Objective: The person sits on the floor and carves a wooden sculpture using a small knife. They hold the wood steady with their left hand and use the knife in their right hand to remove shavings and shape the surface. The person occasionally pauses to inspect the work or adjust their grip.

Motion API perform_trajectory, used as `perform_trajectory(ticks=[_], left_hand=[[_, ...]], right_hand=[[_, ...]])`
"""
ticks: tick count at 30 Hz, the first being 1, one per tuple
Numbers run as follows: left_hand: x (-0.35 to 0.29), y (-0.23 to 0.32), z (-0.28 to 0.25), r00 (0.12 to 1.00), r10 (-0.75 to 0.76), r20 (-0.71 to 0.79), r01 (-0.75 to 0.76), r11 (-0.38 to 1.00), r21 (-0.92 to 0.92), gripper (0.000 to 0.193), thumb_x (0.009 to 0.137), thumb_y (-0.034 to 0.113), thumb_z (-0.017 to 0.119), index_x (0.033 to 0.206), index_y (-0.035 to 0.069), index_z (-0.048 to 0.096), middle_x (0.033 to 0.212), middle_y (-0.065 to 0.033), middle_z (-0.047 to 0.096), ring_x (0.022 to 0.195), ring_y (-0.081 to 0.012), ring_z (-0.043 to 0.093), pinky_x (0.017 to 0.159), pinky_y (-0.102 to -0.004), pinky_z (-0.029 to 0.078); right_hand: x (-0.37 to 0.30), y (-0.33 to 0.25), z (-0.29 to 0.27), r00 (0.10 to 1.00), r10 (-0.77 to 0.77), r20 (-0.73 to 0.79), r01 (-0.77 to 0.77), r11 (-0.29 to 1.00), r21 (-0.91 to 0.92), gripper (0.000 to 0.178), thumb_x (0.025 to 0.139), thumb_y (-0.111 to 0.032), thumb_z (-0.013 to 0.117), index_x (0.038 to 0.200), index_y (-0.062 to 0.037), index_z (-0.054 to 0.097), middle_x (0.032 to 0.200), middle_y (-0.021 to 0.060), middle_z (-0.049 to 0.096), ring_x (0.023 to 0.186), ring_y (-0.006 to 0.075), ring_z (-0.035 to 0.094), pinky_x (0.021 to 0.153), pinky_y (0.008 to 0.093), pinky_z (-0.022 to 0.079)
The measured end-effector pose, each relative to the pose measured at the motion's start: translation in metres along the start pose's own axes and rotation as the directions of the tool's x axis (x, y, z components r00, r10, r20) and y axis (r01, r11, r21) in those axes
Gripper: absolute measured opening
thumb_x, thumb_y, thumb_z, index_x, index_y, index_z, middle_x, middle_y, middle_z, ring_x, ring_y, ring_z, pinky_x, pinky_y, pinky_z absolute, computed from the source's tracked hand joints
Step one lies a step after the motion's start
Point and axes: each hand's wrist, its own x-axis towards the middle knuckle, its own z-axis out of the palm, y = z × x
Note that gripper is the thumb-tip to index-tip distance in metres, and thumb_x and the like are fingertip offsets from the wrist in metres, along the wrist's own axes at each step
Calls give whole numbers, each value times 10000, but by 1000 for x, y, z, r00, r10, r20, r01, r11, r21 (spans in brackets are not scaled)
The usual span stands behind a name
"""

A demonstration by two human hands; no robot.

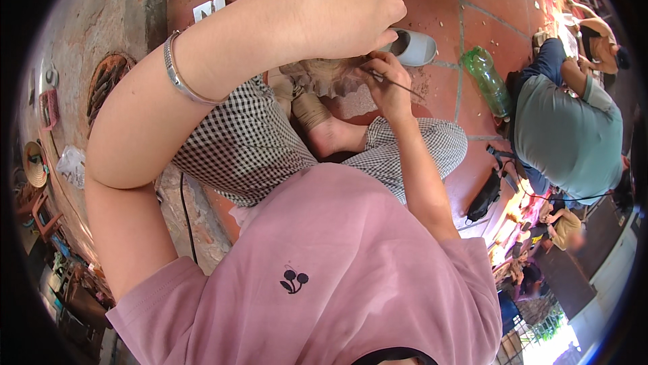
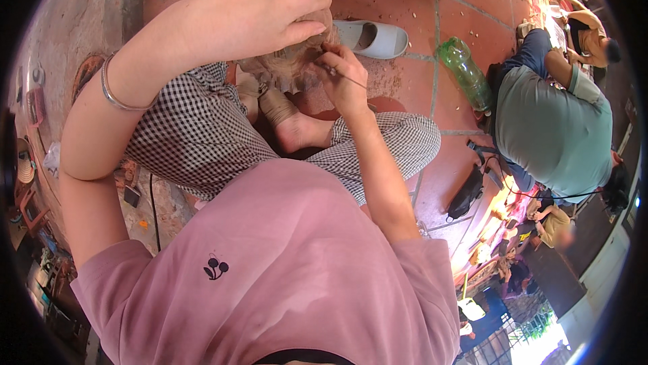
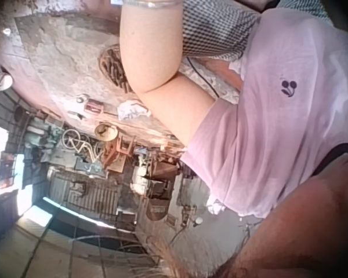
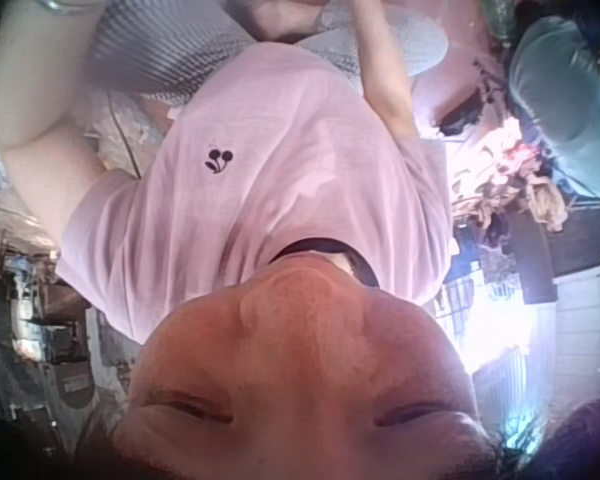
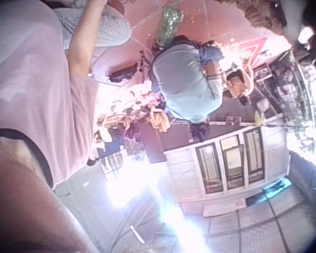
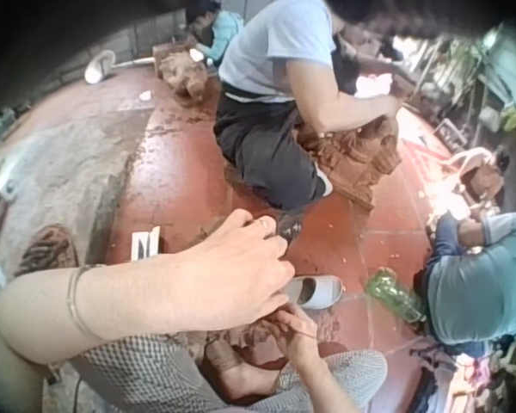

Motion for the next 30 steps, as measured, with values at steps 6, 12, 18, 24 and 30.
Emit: perform_trajectory(ticks=[6, 12, 18, 24, 30], left_hand=[[-1, -1, -1, 1000, -4, -21, 4, 1000, -21, 280, 891, 301, 637, 888, 26, 690, 932, -110, 644, 988, -276, 554, 817, -426, 417], [-1, -8, 10, 995, 9, -99, -22, 990, -138, 278, 890, 319, 659, 911, 43, 681, 921, -88, 636, 962, -262, 546, 846, -407, 394], [1, -8, 2, 990, 2, -139, -45, 951, -306, 299, 921, 342, 641, 951, 47, 684, 914, -76, 641, 967, -251, 548, 879, -389, 384], [4, -10, -2, 996, 18, -90, -44, 952, -302, 311, 927, 343, 644, 969, 37, 685, 940, -86, 663, 977, -262, 564, 892, -393, 393], [5, -17, 0, 988, 52, -142, -98, 937, -336, 304, 911, 314, 661, 1009, 27, 689, 996, -101, 682, 989, -286, 587, 912, -414, 405]], right_hand=[[5, 11, -5, 1000, 15, 7, -16, 984, 178, 132, 816, -51, 759, 923, 17, 722, 1132, 111, 701, 986, 227, 675, 832, 332, 548], [-37, 33, 4, 883, 468, -19, -330, 651, 683, 169, 916, -82, 690, 981, 71, 661, 1035, 128, 707, 917, 197, 677, 851, 303, 541], [-71, 37, 16, 725, 686, 66, -401, 342, 850, 136, 952, -34, 629, 887, 28, 527, 917, 156, 668, 826, 246, 710, 767, 355, 617], [-69, 32, 21, 788, 613, 52, -353, 382, 854, 148, 926, -22, 668, 888, 28, 535, 976, 168, 663, 826, 224, 705, 795, 336, 610], [-69, 36, 16, 779, 619, 96, -383, 349, 855, 143, 934, -65, 678, 914, -4, 550, 913, 137, 676, 806, 213, 701, 752, 327, 599]])
